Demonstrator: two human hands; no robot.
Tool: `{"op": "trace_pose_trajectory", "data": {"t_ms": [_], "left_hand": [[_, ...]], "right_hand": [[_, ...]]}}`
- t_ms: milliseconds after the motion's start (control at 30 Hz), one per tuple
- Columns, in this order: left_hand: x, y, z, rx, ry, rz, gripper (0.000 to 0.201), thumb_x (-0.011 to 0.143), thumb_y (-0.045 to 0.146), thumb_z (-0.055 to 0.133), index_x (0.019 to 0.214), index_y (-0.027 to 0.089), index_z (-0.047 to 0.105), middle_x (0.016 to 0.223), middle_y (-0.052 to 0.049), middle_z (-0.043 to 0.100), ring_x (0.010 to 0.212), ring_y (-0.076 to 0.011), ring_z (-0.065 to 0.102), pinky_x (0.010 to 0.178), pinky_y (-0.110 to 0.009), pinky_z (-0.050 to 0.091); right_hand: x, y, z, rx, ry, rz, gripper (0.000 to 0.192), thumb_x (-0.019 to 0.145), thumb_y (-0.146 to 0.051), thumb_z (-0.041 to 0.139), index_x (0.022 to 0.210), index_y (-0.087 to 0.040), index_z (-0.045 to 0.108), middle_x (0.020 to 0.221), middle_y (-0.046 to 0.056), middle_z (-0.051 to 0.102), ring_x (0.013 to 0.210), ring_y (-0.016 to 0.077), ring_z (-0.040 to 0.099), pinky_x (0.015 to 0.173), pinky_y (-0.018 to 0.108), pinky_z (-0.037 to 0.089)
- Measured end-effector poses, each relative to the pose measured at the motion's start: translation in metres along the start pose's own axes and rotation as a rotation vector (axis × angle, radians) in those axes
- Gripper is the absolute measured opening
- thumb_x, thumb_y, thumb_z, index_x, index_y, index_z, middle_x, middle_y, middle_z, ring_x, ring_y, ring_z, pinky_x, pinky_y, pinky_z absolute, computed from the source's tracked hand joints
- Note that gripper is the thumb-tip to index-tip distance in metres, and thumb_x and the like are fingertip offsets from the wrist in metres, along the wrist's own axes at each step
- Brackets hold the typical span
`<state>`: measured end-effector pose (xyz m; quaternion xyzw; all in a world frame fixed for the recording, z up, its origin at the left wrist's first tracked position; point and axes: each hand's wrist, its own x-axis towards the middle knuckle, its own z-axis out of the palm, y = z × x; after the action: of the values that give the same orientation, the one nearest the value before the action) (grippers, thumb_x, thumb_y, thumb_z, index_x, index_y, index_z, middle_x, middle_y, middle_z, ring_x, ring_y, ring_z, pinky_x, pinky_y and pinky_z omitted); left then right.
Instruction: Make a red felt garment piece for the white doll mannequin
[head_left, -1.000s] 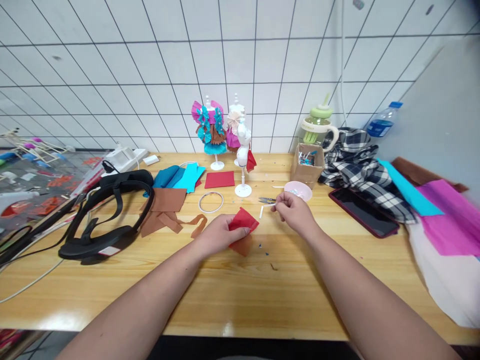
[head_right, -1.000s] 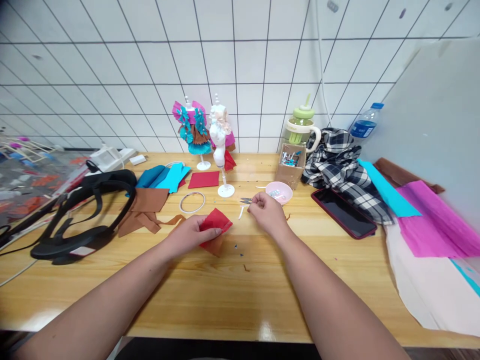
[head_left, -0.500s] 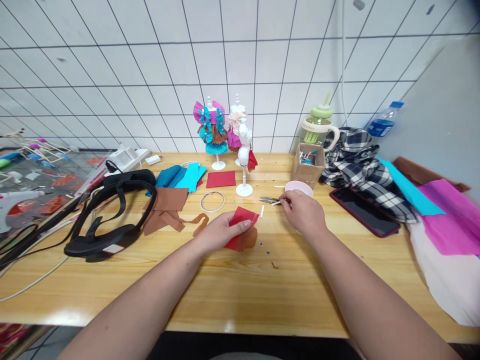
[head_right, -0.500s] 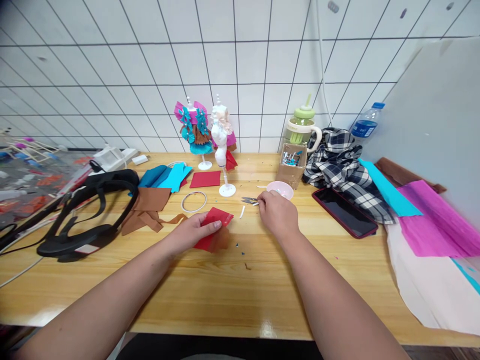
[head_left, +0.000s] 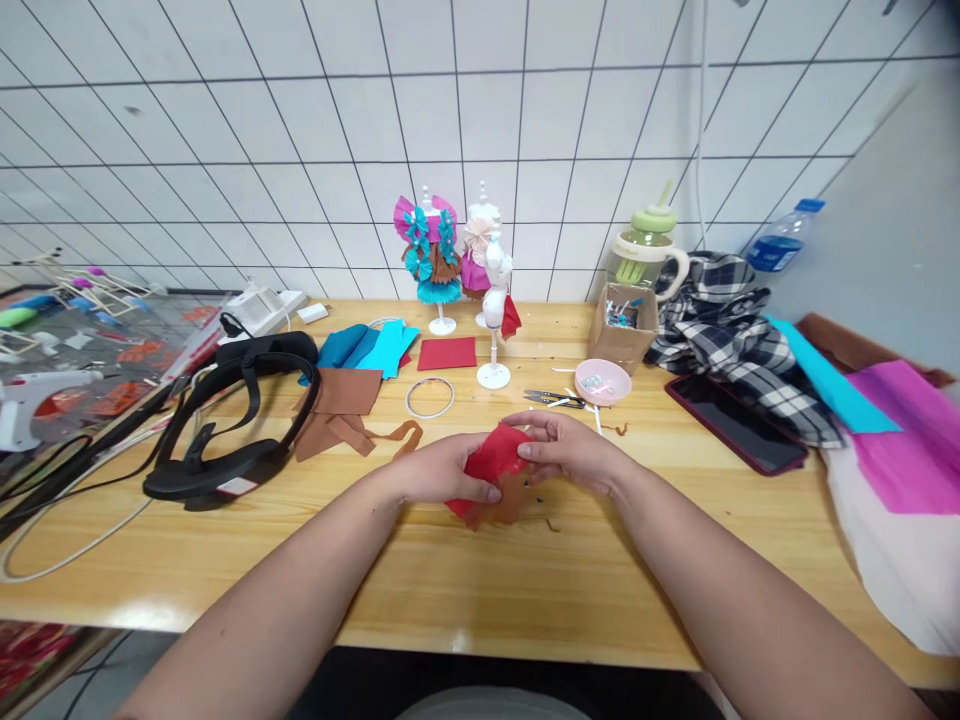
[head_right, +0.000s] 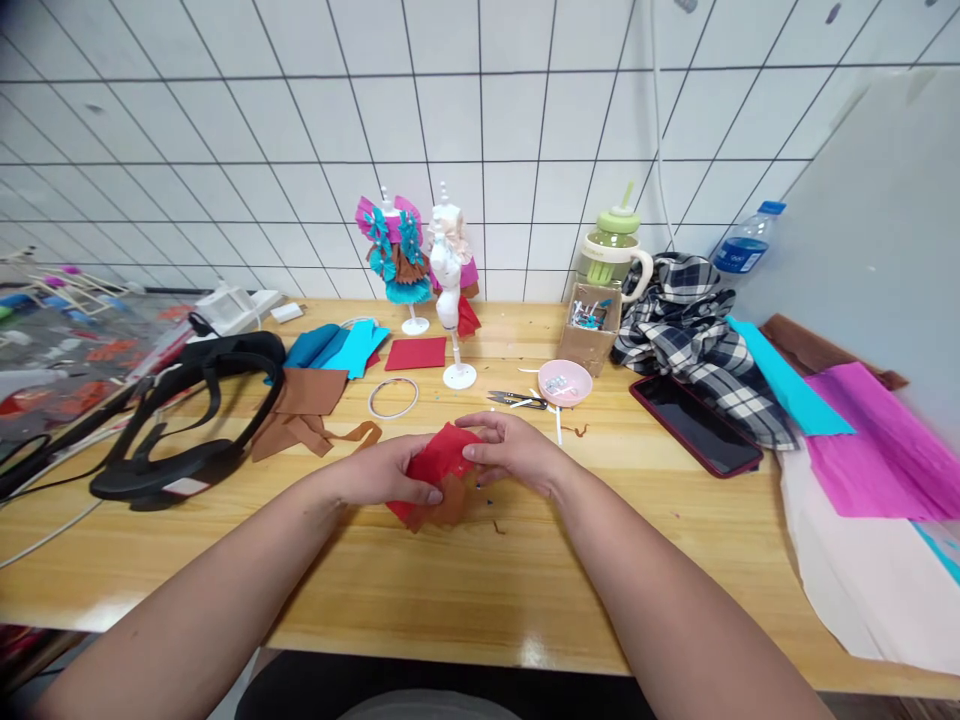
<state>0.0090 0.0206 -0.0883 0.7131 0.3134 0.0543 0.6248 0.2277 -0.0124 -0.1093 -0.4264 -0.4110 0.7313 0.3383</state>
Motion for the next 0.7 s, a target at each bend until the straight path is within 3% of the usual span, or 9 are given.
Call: {"op": "trace_pose_trajectory", "data": {"t_ms": [267, 367, 433, 533, 600, 633, 700], "left_hand": [[-0.006, 0.005, -0.016, 0.154, -0.020, -0.093, 0.049, 0.067, 0.024, 0.071, 0.114, 0.020, 0.061, 0.098, 0.000, 0.069, 0.083, -0.0177, 0.063, 0.067, -0.023, 0.046], [-0.005, 0.001, -0.021, 0.326, 0.091, -0.169, 0.046, 0.067, 0.026, 0.069, 0.112, 0.022, 0.062, 0.096, 0.001, 0.069, 0.085, -0.0190, 0.063, 0.067, -0.023, 0.045], [-0.003, -0.004, -0.024, 0.410, 0.164, -0.207, 0.049, 0.068, 0.030, 0.069, 0.116, 0.023, 0.061, 0.097, 0.000, 0.069, 0.087, -0.0198, 0.063, 0.070, -0.025, 0.045], [0.000, -0.011, -0.029, 0.564, 0.325, -0.207, 0.058, 0.069, 0.038, 0.071, 0.124, 0.023, 0.059, 0.102, -0.004, 0.067, 0.092, -0.0223, 0.062, 0.077, -0.029, 0.045], [0.001, -0.014, -0.032, 0.739, 0.489, -0.171, 0.057, 0.068, 0.039, 0.072, 0.121, 0.023, 0.061, 0.107, -0.007, 0.063, 0.102, -0.0263, 0.058, 0.083, -0.033, 0.044], [0.001, -0.014, -0.032, 0.817, 0.557, -0.140, 0.053, 0.067, 0.038, 0.073, 0.116, 0.023, 0.063, 0.108, -0.008, 0.061, 0.105, -0.0277, 0.055, 0.086, -0.035, 0.043], [0.000, -0.012, -0.031, 0.879, 0.598, -0.098, 0.035, 0.069, 0.035, 0.071, 0.100, 0.022, 0.065, 0.102, -0.006, 0.061, 0.101, -0.0260, 0.055, 0.082, -0.034, 0.042]], "right_hand": [[0.006, 0.001, -0.004, -0.147, 0.190, -0.001, 0.046, 0.068, -0.021, 0.079, 0.110, -0.020, 0.060, 0.074, -0.002, 0.065, 0.056, 0.0094, 0.061, 0.053, 0.022, 0.054], [0.009, 0.005, -0.004, -0.291, 0.244, -0.028, 0.041, 0.072, -0.021, 0.072, 0.111, -0.019, 0.058, 0.073, -0.003, 0.064, 0.048, 0.0073, 0.053, 0.046, 0.021, 0.049], [0.011, 0.006, -0.005, -0.422, 0.289, -0.057, 0.041, 0.075, -0.024, 0.068, 0.114, -0.020, 0.057, 0.083, 0.000, 0.065, 0.048, 0.0070, 0.051, 0.046, 0.023, 0.047], [0.009, 0.006, -0.003, -0.795, 0.491, -0.231, 0.039, 0.075, -0.027, 0.066, 0.114, -0.020, 0.059, 0.100, 0.002, 0.064, 0.057, 0.0083, 0.052, 0.057, 0.026, 0.046], [0.004, 0.003, 0.003, -1.038, 0.594, -0.363, 0.031, 0.078, -0.028, 0.064, 0.108, -0.020, 0.062, 0.093, 0.002, 0.065, 0.065, 0.0113, 0.054, 0.064, 0.027, 0.042], [0.000, 0.001, 0.007, -1.116, 0.586, -0.402, 0.025, 0.081, -0.028, 0.061, 0.104, -0.019, 0.062, 0.084, 0.001, 0.064, 0.068, 0.0130, 0.055, 0.065, 0.026, 0.040], [-0.008, -0.001, 0.020, -1.201, 0.412, -0.417, 0.019, 0.087, -0.031, 0.054, 0.099, -0.020, 0.063, 0.070, -0.001, 0.061, 0.065, 0.0133, 0.055, 0.061, 0.025, 0.035]]}}
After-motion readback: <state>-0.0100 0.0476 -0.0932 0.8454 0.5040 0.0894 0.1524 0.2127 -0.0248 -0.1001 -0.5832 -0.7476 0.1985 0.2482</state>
